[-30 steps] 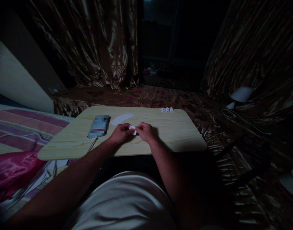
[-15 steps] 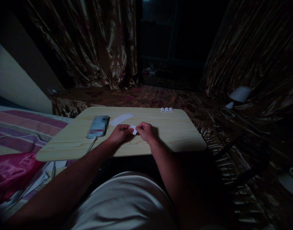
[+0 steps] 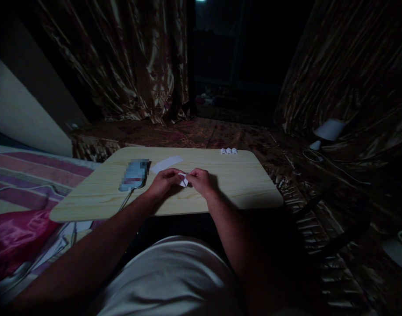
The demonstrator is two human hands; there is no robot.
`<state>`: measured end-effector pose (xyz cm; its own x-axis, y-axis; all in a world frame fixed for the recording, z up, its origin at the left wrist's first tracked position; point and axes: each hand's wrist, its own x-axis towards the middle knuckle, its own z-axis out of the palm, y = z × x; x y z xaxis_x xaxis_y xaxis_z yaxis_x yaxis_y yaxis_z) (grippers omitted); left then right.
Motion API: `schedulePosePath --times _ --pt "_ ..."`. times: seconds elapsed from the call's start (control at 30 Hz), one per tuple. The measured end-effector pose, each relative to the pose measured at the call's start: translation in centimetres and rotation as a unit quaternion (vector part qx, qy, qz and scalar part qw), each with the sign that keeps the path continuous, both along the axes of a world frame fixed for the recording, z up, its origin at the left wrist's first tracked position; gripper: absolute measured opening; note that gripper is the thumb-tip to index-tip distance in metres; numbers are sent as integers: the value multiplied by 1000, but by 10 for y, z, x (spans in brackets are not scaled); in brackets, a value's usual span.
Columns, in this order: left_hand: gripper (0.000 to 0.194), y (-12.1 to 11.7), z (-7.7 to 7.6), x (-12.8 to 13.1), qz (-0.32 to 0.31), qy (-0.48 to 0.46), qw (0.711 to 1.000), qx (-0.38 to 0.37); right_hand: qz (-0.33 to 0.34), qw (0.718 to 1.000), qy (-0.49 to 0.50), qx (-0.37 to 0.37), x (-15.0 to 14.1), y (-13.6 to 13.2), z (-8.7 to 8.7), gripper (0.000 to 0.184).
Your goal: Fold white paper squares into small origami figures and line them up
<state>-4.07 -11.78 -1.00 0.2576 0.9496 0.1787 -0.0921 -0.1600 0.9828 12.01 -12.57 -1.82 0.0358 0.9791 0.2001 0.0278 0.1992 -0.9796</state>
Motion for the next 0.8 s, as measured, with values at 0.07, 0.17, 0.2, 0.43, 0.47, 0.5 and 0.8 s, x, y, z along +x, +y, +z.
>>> schedulePosePath --times 0.07,0.17,0.2,0.43,0.47,0.5,0.8 --pt "31 0 0 0 8 -7 1000 -5 9 1000 -17 3 -1 -1 0 16" --pt "30 2 -2 -1 30 -17 999 1 12 999 -38 16 -3 -1 -2 20" --pt "30 3 -3 -2 39 -23 999 6 17 998 -49 22 -3 0 -3 21" --pt "31 5 -5 -3 49 -31 998 4 23 996 -75 29 -4 2 -8 18" --pt "32 5 -5 -3 45 -24 999 1 20 997 -68 25 -4 2 -8 18" --pt "32 5 -4 -2 42 -16 999 0 17 997 -65 25 -4 3 -8 17" --pt "26 7 -10 -3 13 46 998 28 19 994 -102 35 -3 1 -7 16"
